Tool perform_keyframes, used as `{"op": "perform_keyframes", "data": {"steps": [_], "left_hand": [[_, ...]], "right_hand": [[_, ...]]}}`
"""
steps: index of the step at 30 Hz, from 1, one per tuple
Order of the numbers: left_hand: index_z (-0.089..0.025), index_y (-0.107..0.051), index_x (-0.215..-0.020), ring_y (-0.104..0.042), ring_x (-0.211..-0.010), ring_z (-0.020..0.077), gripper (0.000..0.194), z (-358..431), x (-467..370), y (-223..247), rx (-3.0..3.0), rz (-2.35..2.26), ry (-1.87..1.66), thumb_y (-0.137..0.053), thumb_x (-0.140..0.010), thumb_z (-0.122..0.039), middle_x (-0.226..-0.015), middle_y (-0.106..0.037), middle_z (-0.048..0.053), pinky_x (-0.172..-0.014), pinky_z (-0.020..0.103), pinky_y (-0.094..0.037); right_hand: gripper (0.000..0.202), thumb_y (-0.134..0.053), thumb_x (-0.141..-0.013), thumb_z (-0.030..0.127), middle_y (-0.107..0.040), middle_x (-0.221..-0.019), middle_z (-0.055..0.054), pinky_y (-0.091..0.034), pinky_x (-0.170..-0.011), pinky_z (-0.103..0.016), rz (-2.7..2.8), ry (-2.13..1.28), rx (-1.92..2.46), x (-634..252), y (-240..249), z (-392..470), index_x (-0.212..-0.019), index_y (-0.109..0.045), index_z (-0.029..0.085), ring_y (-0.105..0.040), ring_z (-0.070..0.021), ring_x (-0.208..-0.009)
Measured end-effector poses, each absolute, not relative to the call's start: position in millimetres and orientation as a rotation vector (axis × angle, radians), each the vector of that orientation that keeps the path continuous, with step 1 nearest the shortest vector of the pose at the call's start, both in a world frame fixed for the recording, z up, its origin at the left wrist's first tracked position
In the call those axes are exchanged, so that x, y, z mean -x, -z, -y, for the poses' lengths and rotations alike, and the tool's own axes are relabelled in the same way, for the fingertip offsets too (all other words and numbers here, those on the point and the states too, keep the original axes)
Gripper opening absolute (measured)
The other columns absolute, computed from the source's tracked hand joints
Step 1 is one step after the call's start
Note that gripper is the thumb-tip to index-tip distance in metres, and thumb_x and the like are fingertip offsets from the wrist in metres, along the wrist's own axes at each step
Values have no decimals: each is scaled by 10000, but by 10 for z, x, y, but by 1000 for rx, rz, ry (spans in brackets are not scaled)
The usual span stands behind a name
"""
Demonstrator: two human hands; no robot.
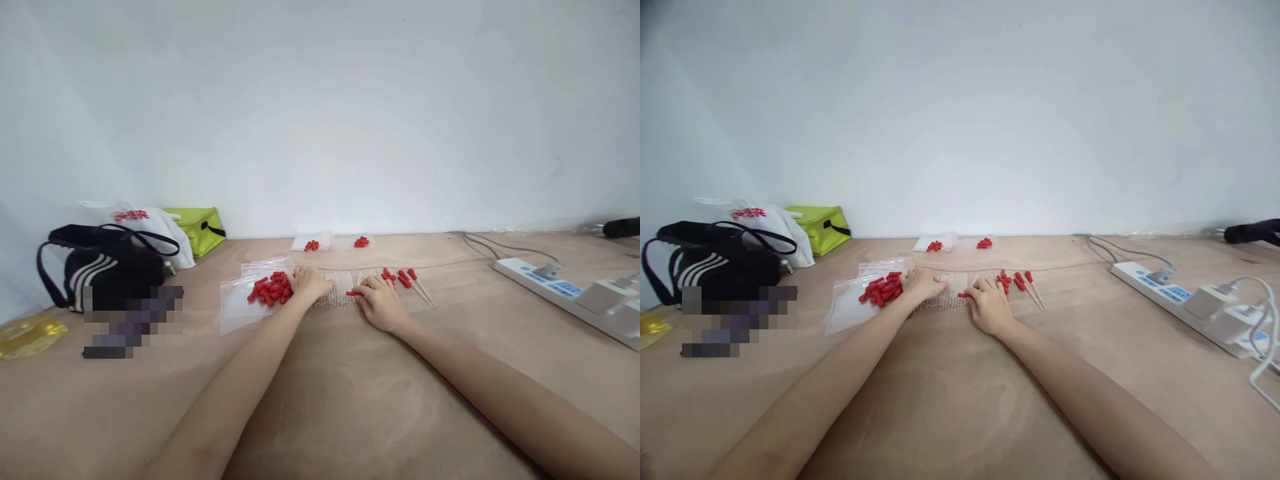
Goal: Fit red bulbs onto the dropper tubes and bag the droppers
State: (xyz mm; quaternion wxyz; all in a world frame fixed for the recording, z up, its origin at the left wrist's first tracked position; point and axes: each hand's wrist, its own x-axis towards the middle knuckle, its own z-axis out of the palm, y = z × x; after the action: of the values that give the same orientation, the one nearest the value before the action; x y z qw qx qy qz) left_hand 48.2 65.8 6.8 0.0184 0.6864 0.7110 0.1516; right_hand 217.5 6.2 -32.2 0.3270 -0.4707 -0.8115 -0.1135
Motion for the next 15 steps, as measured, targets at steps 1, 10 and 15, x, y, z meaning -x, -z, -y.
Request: {"op": "perform_keyframes", "data": {"steps": [1,10,15], "left_hand": [[-174,-656,-673,-457,-1016,386,342,-673,-492,-67,-2115,-2211,-464,-615,-564,-495,-967,-614,165,-807,491,-294],[-160,-602,-644,-554,-862,300,182,-639,-464,-222,-2194,-2017,-587,-549,-702,-325,-770,-633,101,-714,397,-394],[-160,-543,-847,-559,-729,134,119,-398,-231,-258,-2488,-1486,-901,-458,-821,-239,-792,-605,20,-677,242,-425]], "right_hand": [[156,-471,-795,207,-562,-803,-62,-319,-693,-341,2127,286,1237,-2173,317,-61,-864,-611,204,-457,-199,-783],[125,-481,-765,173,-574,-846,-56,-328,-724,-340,2080,158,1236,-2176,316,-71,-849,-573,187,-481,-197,-820],[94,-486,-745,154,-587,-813,-31,-340,-721,-326,2009,12,1145,-2165,323,-66,-828,-522,180,-520,-169,-772]]}}
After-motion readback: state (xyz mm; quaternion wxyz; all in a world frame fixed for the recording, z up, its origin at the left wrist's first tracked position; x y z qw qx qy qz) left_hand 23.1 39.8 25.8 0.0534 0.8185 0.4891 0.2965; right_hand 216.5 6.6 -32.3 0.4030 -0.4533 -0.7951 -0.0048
